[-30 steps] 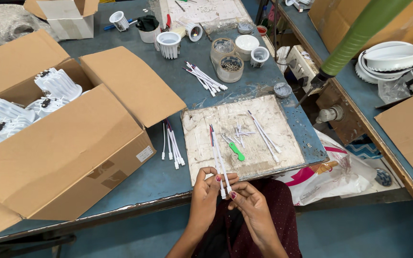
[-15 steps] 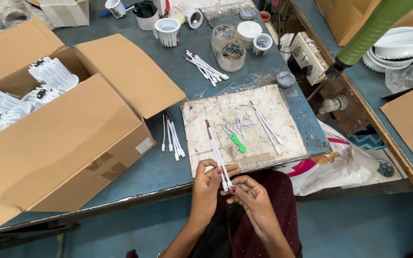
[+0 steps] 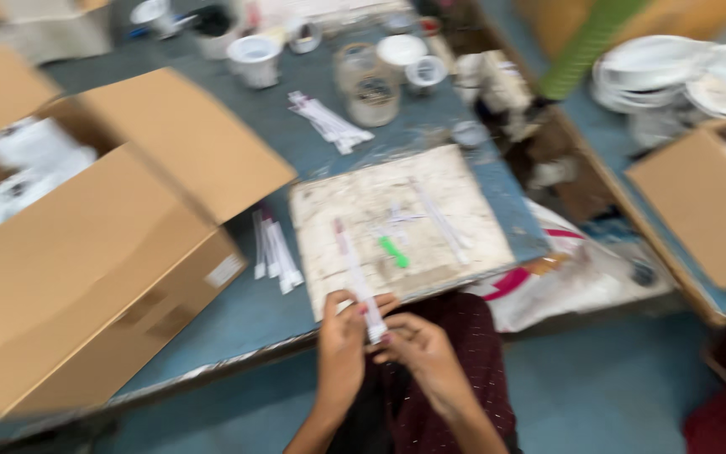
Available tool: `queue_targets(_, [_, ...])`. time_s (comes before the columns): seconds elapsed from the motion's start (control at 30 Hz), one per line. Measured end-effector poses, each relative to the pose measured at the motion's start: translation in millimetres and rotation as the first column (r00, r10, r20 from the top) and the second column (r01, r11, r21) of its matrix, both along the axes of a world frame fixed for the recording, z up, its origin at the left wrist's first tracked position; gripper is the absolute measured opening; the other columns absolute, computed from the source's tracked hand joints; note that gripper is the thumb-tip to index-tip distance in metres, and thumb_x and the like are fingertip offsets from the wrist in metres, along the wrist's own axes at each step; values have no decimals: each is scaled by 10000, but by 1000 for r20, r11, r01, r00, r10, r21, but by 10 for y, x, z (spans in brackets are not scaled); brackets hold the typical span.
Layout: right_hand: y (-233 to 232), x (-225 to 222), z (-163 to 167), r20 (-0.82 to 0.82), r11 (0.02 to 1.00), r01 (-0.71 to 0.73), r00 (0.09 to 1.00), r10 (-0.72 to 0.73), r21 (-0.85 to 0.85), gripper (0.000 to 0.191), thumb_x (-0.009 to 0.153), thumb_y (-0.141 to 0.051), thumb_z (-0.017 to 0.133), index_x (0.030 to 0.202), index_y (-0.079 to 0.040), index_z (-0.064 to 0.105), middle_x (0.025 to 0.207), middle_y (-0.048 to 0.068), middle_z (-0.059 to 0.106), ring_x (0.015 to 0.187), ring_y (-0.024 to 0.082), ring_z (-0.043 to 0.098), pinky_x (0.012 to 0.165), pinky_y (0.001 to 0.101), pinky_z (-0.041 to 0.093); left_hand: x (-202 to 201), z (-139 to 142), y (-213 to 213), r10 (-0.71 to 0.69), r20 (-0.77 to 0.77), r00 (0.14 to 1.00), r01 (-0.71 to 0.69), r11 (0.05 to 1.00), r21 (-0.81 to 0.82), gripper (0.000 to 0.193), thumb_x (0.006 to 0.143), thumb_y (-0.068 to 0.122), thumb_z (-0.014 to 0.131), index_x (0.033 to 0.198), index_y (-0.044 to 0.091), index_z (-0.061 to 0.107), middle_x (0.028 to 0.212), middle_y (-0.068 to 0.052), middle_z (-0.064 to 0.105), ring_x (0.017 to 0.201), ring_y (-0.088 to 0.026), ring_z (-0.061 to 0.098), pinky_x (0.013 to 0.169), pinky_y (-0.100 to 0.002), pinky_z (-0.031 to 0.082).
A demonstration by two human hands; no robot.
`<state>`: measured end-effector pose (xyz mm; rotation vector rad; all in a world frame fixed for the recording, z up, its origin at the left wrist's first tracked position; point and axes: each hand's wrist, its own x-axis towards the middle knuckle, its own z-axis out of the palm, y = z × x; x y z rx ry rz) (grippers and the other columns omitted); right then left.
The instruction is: The person strips the outer insulation from white electrical wires using a green utility knife, then separates the internal colored conductors and places the prepared wires on the work surface.
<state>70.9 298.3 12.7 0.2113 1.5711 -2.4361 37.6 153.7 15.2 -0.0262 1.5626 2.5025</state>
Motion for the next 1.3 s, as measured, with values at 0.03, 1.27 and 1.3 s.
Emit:
queue_targets(0.03, [-1,15,-30,12,999,-6,1000,6,36,255,939,-87,669,1138,72,685,993,143,753,890,194,737,795,335,618,11,-78,-6,8,51,999,-7,1000,-13,201,1029,177,442,1173,43,396,1212,-316,730,968,-322,731,688,-331,608])
queue_targets(1.27, [786,475,-523,42,932,-57,996,77,-359,286,1001,-52,569,1234,100,639,1164,225,721,1065,258,712,990,388,563,332,-276,355,-217,142,966,198,971,136,343,1026,241,552,1207,-45,608,1151,-225,726,1095,-291,721,951,-416,591])
queue_targets(1.3, [832,495,-505,38,935,-66,996,85,-348,286,997,-46,567,1229,103,641,1160,221,721,1070,254,712,990,387,564,372,-264,404,-205,128,970,186,972,146,339,1028,242,553,1202,-44,608,1150,-225,727,1098,-291,722,956,-413,590])
